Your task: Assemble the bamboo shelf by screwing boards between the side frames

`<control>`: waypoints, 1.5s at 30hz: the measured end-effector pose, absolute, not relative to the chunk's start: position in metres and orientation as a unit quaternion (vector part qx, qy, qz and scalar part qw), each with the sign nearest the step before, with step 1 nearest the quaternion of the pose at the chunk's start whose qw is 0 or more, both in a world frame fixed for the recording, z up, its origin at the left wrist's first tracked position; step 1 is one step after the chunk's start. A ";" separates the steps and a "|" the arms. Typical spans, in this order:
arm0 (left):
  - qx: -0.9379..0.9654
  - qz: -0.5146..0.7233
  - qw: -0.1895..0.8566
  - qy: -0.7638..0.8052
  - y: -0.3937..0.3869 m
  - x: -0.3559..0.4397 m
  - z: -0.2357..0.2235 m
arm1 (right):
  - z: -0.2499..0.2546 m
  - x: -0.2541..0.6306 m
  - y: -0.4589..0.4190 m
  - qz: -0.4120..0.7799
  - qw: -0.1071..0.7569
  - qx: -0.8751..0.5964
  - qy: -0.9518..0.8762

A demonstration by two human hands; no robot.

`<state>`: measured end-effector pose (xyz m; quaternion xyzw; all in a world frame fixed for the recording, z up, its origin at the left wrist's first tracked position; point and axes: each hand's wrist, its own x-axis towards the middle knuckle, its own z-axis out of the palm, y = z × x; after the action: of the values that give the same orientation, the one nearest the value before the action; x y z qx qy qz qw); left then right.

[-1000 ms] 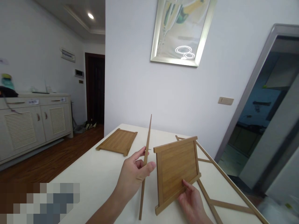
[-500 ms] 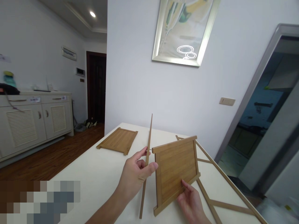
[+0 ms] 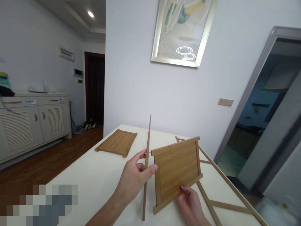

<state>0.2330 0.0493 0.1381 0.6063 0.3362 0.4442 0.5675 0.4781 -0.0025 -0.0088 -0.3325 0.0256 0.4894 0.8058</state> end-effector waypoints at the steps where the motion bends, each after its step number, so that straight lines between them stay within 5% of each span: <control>1: 0.612 0.440 0.562 0.340 0.049 0.233 0.138 | -0.012 0.478 -0.002 0.493 0.805 -0.328 0.024; 9: 0.646 0.428 0.457 0.437 0.048 0.225 0.143 | -0.024 0.475 -0.010 0.587 0.741 -0.322 -0.052; 25: 0.741 0.338 0.289 0.503 0.080 0.196 0.140 | -0.024 0.478 -0.013 0.593 0.735 -0.315 -0.100; 45: 0.784 0.304 0.266 0.471 0.103 0.164 0.121 | -0.016 0.454 -0.015 0.605 0.682 -0.371 -0.176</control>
<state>0.1640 0.1026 0.1211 0.7840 0.4714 0.3037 0.2664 0.4543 -0.0151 -0.0162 -0.3710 -0.1760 0.6051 0.6821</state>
